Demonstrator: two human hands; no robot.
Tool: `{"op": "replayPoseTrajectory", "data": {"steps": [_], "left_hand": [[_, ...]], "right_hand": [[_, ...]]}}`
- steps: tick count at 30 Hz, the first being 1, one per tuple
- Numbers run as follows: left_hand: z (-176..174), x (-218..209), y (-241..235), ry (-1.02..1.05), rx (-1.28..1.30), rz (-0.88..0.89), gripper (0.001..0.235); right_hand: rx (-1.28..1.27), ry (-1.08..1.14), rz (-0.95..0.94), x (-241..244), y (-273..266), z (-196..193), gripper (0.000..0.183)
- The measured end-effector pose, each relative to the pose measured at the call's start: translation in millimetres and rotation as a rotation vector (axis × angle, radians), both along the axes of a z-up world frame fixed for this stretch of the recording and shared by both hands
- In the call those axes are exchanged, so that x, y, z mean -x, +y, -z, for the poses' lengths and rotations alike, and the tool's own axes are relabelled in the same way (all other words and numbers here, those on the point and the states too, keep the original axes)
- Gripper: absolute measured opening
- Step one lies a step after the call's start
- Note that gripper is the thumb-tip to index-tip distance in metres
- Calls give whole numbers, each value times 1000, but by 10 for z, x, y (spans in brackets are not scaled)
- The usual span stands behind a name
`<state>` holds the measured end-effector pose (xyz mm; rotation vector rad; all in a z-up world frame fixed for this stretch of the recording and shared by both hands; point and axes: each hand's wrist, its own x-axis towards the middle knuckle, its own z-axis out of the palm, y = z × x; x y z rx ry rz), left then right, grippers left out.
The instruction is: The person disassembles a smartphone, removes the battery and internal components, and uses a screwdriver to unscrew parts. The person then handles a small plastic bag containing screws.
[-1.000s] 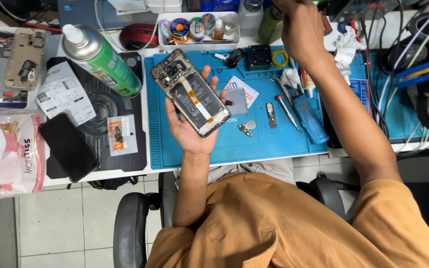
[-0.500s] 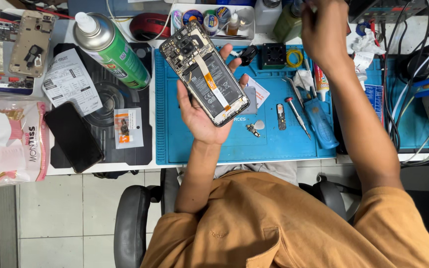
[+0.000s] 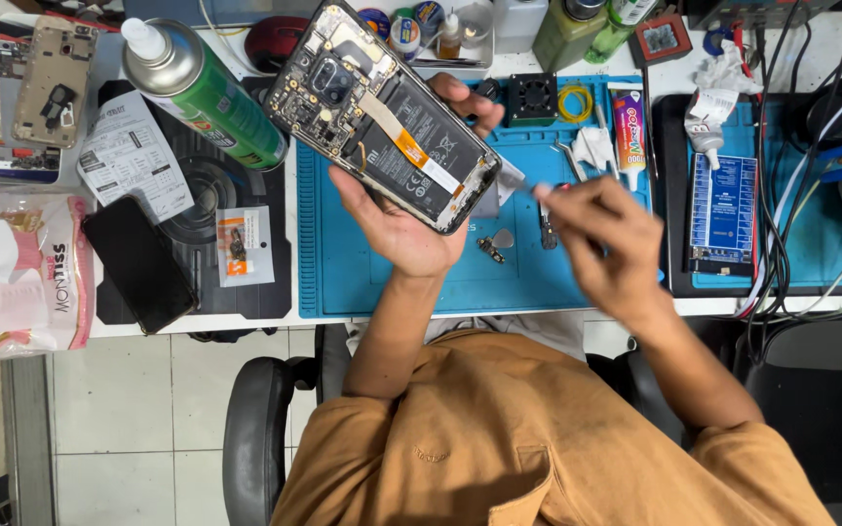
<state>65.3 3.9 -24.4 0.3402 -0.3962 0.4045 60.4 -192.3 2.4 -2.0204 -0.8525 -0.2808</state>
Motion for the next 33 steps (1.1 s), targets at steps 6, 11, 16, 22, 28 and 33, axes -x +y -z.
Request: {"op": "replayPoseTrajectory", "data": {"steps": [6,11,16,22,28,33], "left_hand": [[-12,-35,-114,-25,-81,-103,86],[-5,-53,-131,-9,-108,-139,88],[5,-72,-131,-9,-44,-118,88],[20,-68,-128,34,-71,-133,89],[21,-53,-125,34,-88,-105,89],[21,-75,-154,33,-87,-102,90]], "right_hand": [[181,-133,-13,122,19,10,48],[149,-113,25,83,8,-16,48],[181,-107,-45,146,37,-35,49],[216,-212,24,42,-19,52,52],[206,-128,47,9,-74,73,51],[192,-158,48,3,-56,30,48]]}}
